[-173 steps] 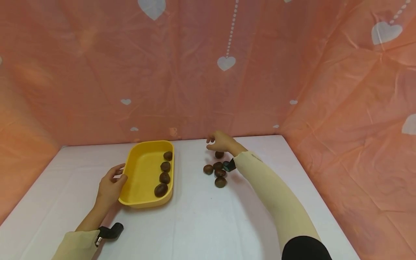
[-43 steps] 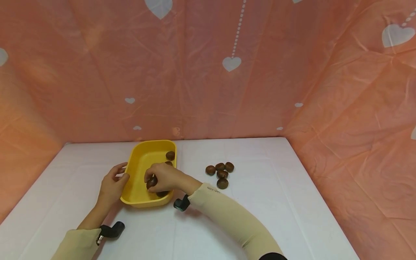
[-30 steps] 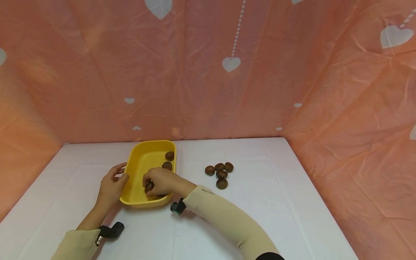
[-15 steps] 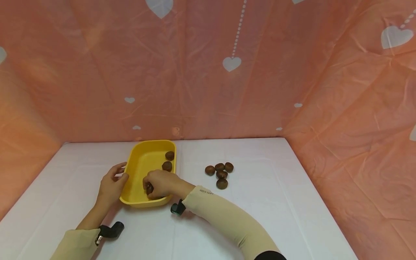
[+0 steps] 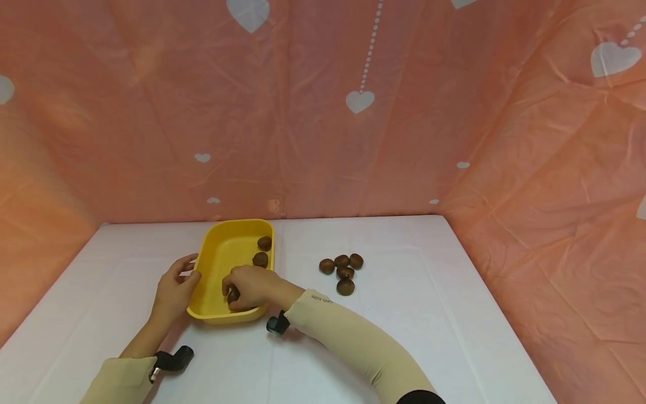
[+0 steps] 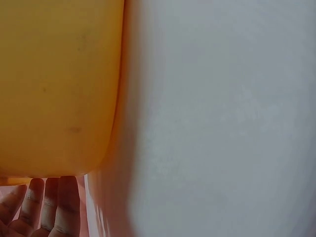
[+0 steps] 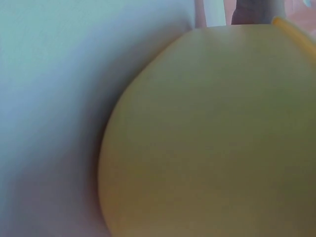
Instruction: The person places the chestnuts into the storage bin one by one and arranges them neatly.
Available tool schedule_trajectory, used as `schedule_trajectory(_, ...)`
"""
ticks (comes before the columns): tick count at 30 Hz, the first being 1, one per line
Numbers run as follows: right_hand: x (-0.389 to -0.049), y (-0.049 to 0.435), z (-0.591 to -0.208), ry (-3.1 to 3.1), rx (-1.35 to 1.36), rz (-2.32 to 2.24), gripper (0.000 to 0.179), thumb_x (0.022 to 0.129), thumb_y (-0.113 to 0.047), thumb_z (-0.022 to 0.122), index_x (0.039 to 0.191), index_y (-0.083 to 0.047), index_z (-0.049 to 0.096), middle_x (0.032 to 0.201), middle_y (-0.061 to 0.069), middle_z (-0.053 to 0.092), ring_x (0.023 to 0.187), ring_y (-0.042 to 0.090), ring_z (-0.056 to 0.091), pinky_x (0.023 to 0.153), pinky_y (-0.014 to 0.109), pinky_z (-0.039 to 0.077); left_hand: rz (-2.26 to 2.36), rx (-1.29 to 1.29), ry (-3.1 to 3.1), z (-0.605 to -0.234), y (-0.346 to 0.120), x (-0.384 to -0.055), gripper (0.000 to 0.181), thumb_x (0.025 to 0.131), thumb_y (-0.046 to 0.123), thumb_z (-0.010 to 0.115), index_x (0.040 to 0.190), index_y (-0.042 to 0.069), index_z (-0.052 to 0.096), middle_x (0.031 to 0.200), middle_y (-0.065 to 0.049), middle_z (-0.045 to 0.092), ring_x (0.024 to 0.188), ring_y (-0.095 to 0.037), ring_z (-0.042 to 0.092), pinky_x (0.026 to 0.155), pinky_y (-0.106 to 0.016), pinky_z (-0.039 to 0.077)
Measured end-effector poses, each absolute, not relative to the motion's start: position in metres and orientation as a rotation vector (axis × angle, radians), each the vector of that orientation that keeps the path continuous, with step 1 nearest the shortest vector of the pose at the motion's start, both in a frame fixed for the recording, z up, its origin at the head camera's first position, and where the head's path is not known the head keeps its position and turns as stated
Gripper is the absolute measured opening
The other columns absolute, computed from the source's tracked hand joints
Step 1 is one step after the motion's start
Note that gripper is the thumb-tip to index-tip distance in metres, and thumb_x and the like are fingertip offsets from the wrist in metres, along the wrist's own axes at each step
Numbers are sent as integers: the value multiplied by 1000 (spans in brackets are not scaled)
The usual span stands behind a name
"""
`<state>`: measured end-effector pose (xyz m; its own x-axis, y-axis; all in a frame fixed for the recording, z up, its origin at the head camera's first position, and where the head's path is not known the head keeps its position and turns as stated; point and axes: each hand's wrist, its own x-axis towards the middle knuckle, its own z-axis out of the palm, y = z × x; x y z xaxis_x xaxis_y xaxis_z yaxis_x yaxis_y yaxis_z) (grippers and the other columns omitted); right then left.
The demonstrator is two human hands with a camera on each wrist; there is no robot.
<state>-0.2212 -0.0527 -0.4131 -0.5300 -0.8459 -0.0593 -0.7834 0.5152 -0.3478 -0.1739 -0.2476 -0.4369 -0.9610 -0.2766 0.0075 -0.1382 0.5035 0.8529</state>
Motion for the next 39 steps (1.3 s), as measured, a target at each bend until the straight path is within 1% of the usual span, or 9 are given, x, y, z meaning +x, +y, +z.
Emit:
schedule_trajectory(9,-222,-50,-412,2543,-1381,-449,21,82,-28,74,102,-21,69,95,-9,61,81,0,52,73,11,42,-1461,348,-2580,-438,-247,-175,46,95,18,50,140,13,47,131,-17,56,110,-29,59,70,-7,42)
schedule_trajectory(17,-222,-42,-407,2543,-1508,-556,22,84,-27,71,104,-18,71,101,-6,66,85,5,55,76,11,42,-1449,352,-2586,-437,-246,-175,46,95,18,50,140,13,47,131,-16,56,108,-29,59,69,-8,42)
schedule_trajectory(20,-222,-36,-403,2556,-1497,-587,22,85,-29,70,105,-19,71,103,-6,66,86,5,55,76,13,42,-1449,342,-2587,-437,-246,-174,46,95,18,50,141,13,47,131,-16,56,108,-28,59,70,-9,43)
schedule_trajectory(24,-221,-26,-396,2581,-1459,-655,23,85,-29,69,105,-18,71,107,-4,66,87,11,59,73,15,43,-1445,346,-2588,-437,-246,-173,46,95,18,50,140,13,47,131,-17,56,108,-28,58,70,-9,42)
schedule_trajectory(28,-224,-14,-390,2611,-1420,-729,23,85,-27,68,106,-16,71,109,-2,66,94,18,61,79,21,46,-1432,353,-2575,-438,-246,-173,45,94,17,50,139,13,49,130,-16,57,107,-28,59,70,-9,42)
schedule_trajectory(32,-228,-2,-386,2614,-1362,-823,24,85,-25,68,106,-14,71,106,1,66,98,21,61,86,26,46,-1426,361,-2564,-439,-246,-172,45,94,17,51,139,13,50,129,-16,58,106,-27,59,70,-8,42)
schedule_trajectory(36,-231,12,-384,2610,-1330,-913,23,84,-22,69,104,-11,70,105,3,67,102,20,61,93,29,46,-1422,363,-2562,-439,-246,-173,45,94,17,51,138,14,50,129,-15,58,104,-25,59,70,-8,42)
schedule_trajectory(39,-234,23,-385,2614,-1326,-931,23,83,-20,69,104,-10,70,105,4,67,102,21,61,93,34,47,-1411,365,-2564,-439,-246,-174,44,94,17,51,138,14,50,128,-15,59,101,-21,59,69,-9,43)
